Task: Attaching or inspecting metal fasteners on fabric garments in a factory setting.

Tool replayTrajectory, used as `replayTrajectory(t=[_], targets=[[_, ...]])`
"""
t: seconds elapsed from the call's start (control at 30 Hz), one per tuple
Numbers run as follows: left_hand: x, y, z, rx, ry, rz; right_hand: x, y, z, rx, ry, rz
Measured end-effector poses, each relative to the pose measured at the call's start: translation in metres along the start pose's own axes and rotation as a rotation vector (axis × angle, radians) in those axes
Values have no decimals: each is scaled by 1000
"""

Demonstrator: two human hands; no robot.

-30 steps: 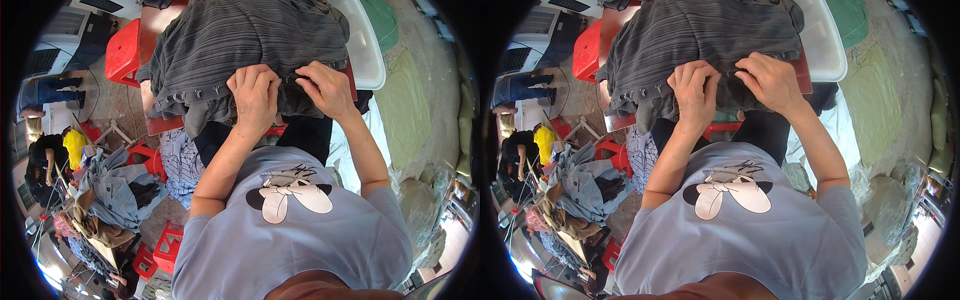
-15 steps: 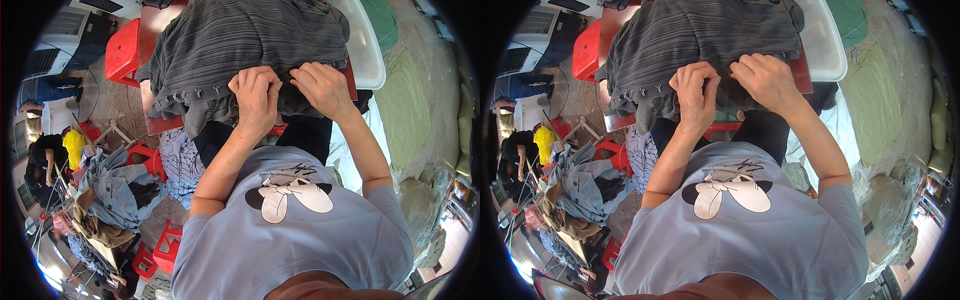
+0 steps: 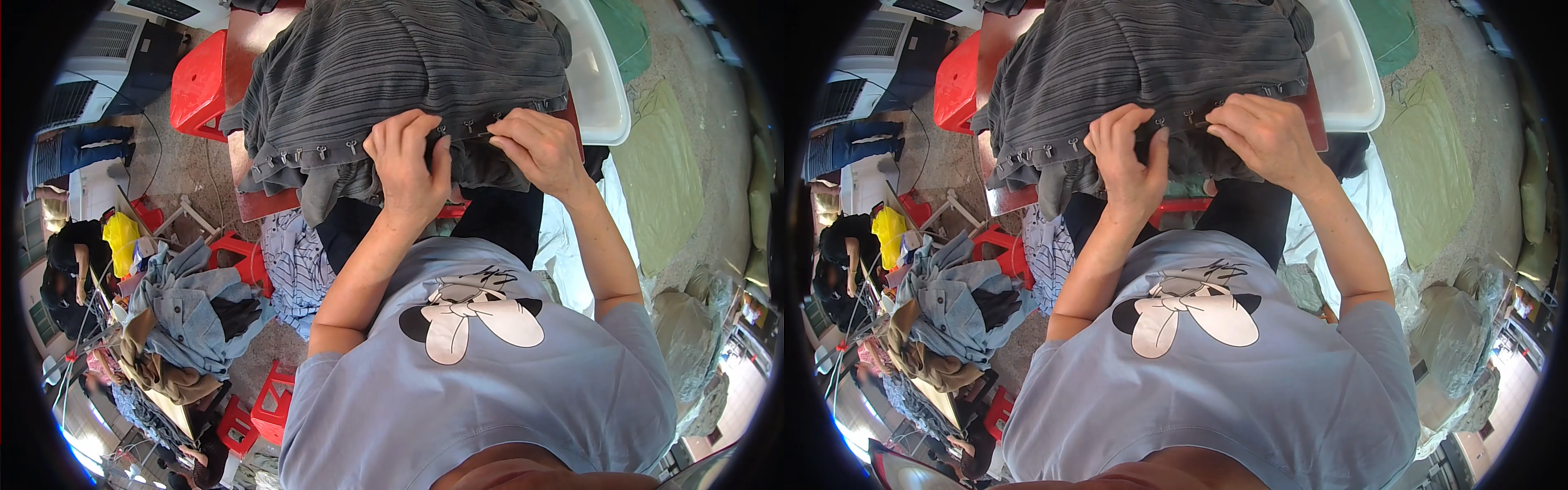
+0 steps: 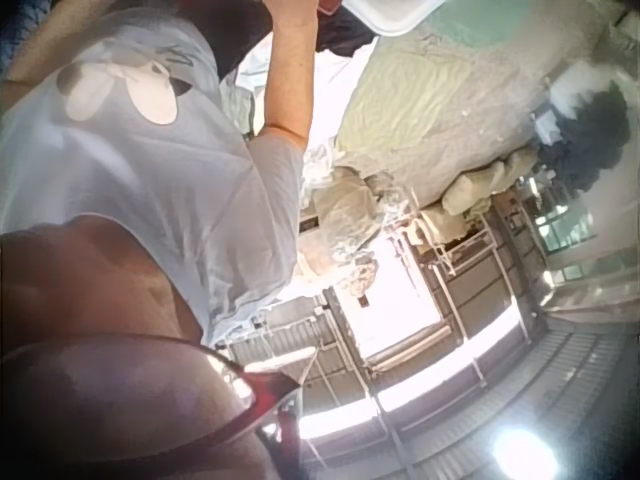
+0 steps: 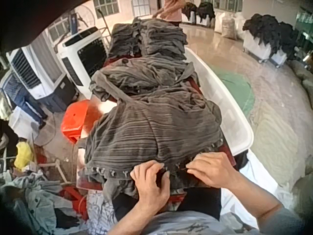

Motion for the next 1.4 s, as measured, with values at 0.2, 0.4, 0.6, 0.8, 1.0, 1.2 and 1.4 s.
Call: replayTrajectory(t=[0.2,0.4,0.6,0.8,1.0,1.2,1.4], targets=[[3,-10,-20,300,3,-137,-16,0,-5,153,68,-83],[-17,-40,-39,31,544,-370,-33,-21,1,263,19,-245],[9,-39,-23,-77,210,-177,-36,-37,5,209,-145,-321],[23,-26,-48,231,118,-187,-31,-36,4,121,-129,-347],[17,-23,-44,148,105,-141,-26,-32,9,44,-145,-255],[16,-23,-39,80,63,-194,-21,-25,8,-36,-135,-153],[17,-21,-41,99,91,-147,-17,-18,5,-165,-100,-70]])
Point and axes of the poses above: each hand's wrist, its own x-axis towards the middle knuckle, its own z-axis out of the back of the hand, y = z × x, the point moved 7 cm from there along x, towards the middle knuckle, and after that the axes turned 1 degree about -x, right-handed, at the moved point
